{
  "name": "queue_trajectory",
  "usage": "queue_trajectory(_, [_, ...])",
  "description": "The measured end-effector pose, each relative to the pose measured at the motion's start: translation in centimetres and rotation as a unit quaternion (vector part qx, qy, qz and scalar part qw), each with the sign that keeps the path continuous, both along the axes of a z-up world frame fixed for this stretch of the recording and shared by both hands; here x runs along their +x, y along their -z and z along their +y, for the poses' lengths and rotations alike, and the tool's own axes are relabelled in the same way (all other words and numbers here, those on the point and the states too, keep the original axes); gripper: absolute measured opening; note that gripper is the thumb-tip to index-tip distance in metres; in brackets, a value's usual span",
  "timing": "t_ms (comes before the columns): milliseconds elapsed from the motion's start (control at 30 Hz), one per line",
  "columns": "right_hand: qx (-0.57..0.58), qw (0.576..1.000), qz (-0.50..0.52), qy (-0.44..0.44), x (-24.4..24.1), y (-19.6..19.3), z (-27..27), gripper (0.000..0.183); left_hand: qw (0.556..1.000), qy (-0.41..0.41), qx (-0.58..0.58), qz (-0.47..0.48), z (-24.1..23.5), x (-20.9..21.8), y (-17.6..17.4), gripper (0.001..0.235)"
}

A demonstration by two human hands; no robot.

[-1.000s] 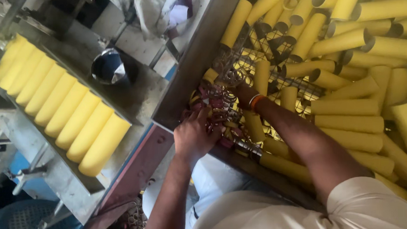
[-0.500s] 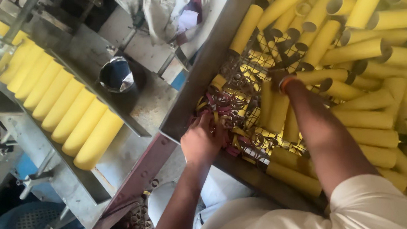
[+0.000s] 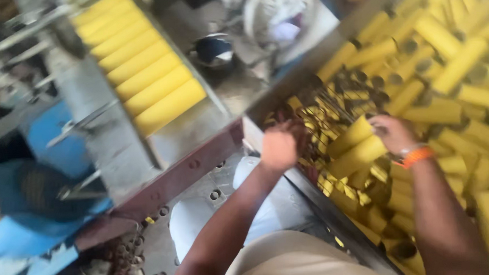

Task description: The person repeatedly picks yellow cylindrical objects from a metal bin and places them onto a conveyor belt. The person handles the cylinders one at a time, moving them from a disorganized pile into a linear arrangement on the belt.

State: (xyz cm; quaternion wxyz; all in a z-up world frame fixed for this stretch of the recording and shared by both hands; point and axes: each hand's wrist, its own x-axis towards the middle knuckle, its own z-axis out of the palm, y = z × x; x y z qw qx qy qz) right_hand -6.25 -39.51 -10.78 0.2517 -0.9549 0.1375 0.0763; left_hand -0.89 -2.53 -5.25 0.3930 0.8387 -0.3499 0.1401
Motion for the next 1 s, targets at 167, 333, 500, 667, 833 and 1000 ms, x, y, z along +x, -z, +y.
queue_trajectory(167, [0.153, 0.958, -0.232, -0.075, 3.1, -12.4, 4.7, 0.026, 0.998, 0.039, -0.047, -0.001, 2.9, -1.0, -2.5, 0.039])
queue_trajectory(333, [0.412, 0.849, -0.319, -0.092, 6.2, -16.5, 12.7, 0.030, 0.988, -0.056, -0.139, -0.034, 9.1, -1.9, -5.1, 0.041])
queue_trajectory(500, [0.458, 0.822, -0.319, -0.111, 11.2, -16.3, 20.7, 0.030, 0.954, -0.234, -0.180, -0.048, 14.8, -2.0, -6.0, 0.042])
queue_trajectory(667, [0.406, 0.823, -0.363, -0.160, 13.1, -17.4, 25.6, 0.023, 0.947, -0.279, -0.154, -0.042, 19.0, -1.4, -6.5, 0.062])
queue_trajectory(833, [0.325, 0.851, -0.358, -0.204, 12.1, -20.9, 27.9, 0.024, 0.947, -0.272, -0.168, -0.025, 21.6, -0.9, -7.6, 0.069])
queue_trajectory(1000, [0.350, 0.841, -0.350, -0.221, 12.2, -20.8, 29.6, 0.025, 0.962, -0.211, -0.170, -0.007, 23.3, 0.9, -8.5, 0.086])
